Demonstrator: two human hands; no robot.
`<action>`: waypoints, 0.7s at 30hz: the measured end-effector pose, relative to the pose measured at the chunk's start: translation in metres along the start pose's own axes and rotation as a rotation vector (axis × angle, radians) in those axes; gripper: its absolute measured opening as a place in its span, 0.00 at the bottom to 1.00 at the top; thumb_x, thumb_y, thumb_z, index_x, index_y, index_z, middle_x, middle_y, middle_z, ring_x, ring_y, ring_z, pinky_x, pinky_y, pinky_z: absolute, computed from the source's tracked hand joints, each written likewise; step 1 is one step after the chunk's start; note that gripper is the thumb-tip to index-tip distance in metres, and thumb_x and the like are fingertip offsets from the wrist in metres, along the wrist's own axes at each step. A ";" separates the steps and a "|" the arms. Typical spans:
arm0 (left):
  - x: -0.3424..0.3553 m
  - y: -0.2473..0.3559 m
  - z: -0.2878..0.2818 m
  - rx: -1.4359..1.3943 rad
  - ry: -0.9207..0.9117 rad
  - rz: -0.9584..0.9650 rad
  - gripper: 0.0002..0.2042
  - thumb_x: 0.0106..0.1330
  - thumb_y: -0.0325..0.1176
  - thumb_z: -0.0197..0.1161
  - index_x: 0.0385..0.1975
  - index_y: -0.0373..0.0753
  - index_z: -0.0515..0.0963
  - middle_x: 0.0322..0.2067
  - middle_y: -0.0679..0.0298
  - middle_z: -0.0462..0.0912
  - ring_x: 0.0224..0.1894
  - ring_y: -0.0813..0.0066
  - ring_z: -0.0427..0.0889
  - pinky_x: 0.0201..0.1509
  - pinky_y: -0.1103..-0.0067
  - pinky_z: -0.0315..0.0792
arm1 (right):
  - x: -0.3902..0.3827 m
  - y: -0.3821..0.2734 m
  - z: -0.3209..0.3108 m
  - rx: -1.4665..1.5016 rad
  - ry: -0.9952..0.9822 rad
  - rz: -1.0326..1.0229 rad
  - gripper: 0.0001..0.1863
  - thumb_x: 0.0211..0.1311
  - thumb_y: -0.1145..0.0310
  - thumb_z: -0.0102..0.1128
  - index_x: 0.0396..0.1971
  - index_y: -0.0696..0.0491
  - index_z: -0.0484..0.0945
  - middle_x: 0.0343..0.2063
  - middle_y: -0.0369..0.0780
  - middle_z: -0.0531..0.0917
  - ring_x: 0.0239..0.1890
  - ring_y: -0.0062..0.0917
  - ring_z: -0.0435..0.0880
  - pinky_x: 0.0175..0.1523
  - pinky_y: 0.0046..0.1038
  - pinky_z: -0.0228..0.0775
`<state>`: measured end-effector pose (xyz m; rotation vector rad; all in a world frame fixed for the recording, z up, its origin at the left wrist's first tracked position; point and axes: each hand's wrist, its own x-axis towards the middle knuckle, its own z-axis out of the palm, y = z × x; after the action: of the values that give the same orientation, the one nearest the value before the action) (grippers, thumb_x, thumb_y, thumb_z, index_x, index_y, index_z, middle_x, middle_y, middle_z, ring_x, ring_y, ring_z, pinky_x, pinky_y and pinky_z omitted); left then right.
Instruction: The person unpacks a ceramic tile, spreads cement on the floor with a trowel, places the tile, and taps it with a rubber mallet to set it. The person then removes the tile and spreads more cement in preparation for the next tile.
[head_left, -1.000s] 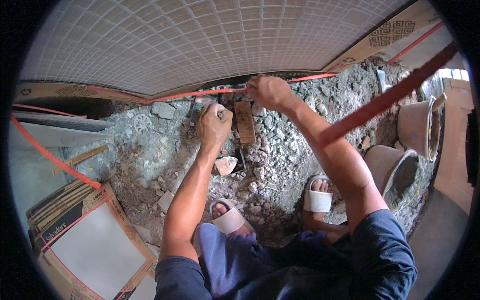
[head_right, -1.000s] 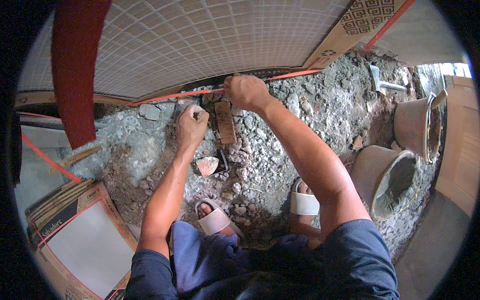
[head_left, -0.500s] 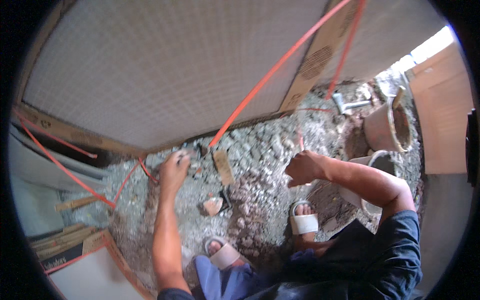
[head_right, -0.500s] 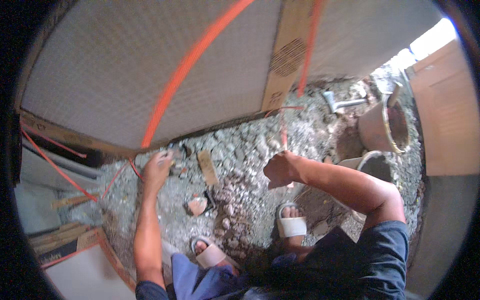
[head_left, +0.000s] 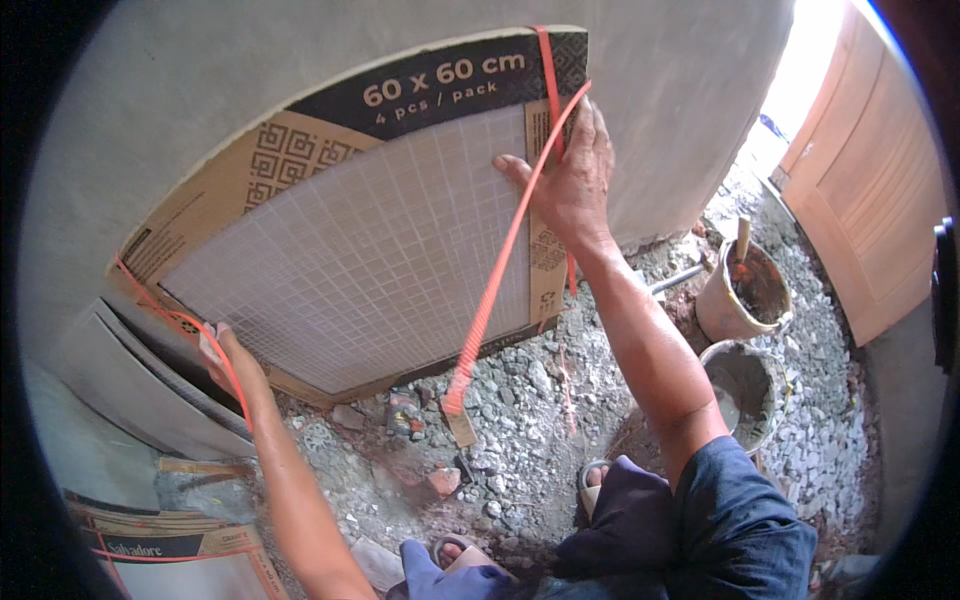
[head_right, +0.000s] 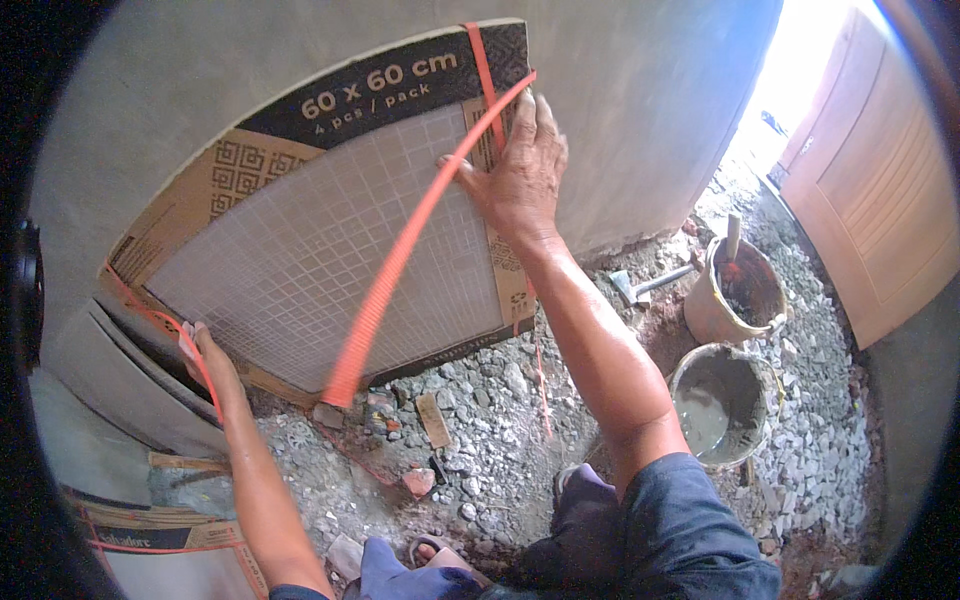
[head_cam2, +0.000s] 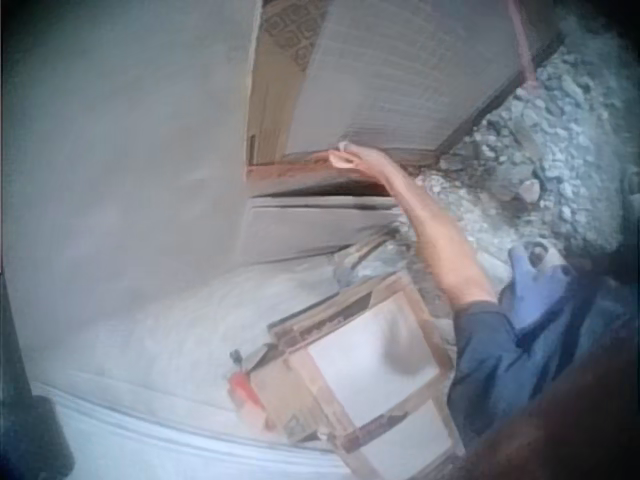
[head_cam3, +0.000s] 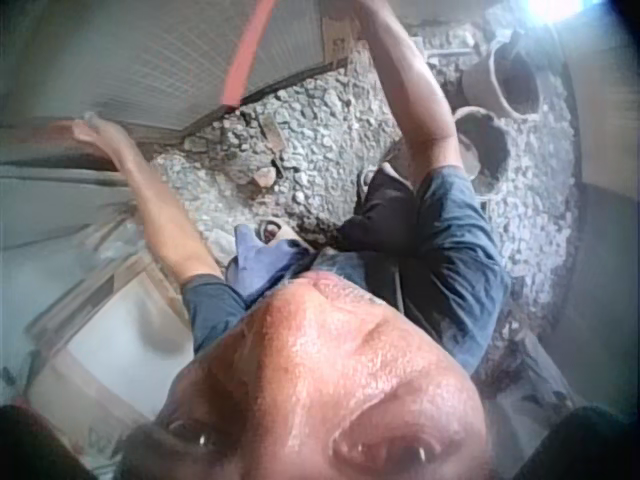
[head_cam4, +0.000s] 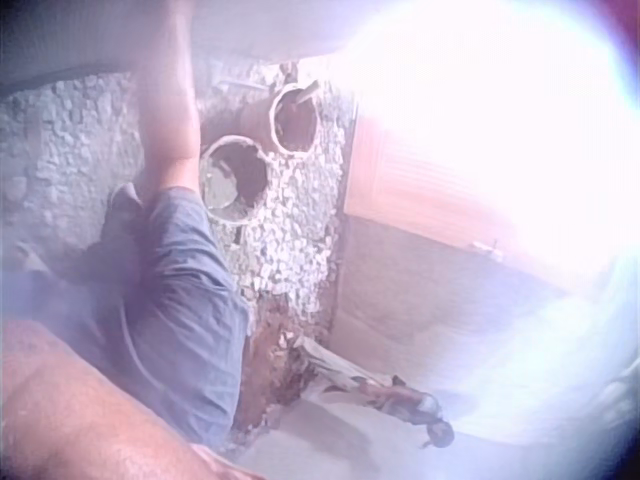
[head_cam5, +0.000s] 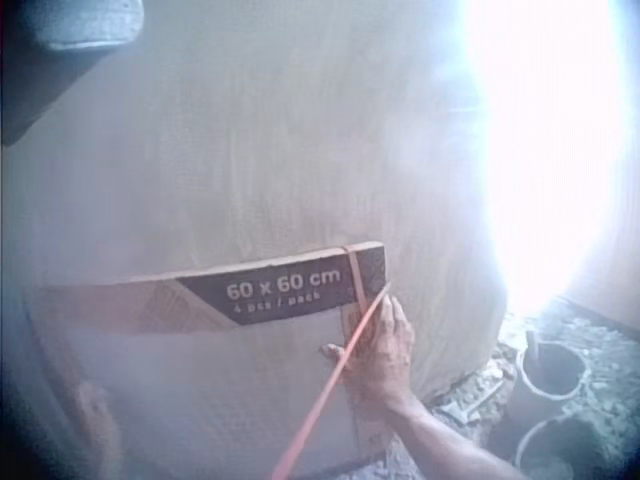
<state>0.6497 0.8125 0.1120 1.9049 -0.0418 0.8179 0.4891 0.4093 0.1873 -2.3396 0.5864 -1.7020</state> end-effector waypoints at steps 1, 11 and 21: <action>0.008 -0.002 -0.005 0.037 -0.005 0.004 0.23 0.70 0.41 0.53 0.57 0.29 0.67 0.53 0.47 0.72 0.55 0.57 0.74 0.60 0.67 0.67 | 0.003 0.004 -0.002 0.106 -0.074 0.058 0.52 0.44 0.61 0.75 0.66 0.57 0.52 0.61 0.53 0.63 0.65 0.47 0.60 0.67 0.45 0.56; 0.052 0.036 -0.009 -0.065 0.058 -0.012 0.27 0.69 0.45 0.55 0.55 0.25 0.69 0.55 0.43 0.71 0.54 0.56 0.75 0.57 0.69 0.67 | 0.007 0.004 -0.009 0.052 -0.111 0.043 0.44 0.48 0.62 0.70 0.64 0.58 0.57 0.60 0.54 0.65 0.64 0.47 0.64 0.64 0.42 0.64; 0.086 0.133 0.001 -0.671 -0.024 -0.967 0.64 0.46 0.70 0.67 0.67 0.26 0.39 0.66 0.44 0.54 0.61 0.49 0.67 0.66 0.62 0.62 | 0.015 -0.012 -0.022 0.082 -0.289 0.204 0.48 0.42 0.76 0.68 0.65 0.58 0.53 0.62 0.53 0.62 0.65 0.47 0.61 0.67 0.40 0.60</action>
<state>0.6671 0.7752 0.2649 1.0798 0.4945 0.0764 0.4746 0.4155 0.2124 -2.3180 0.6607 -1.2491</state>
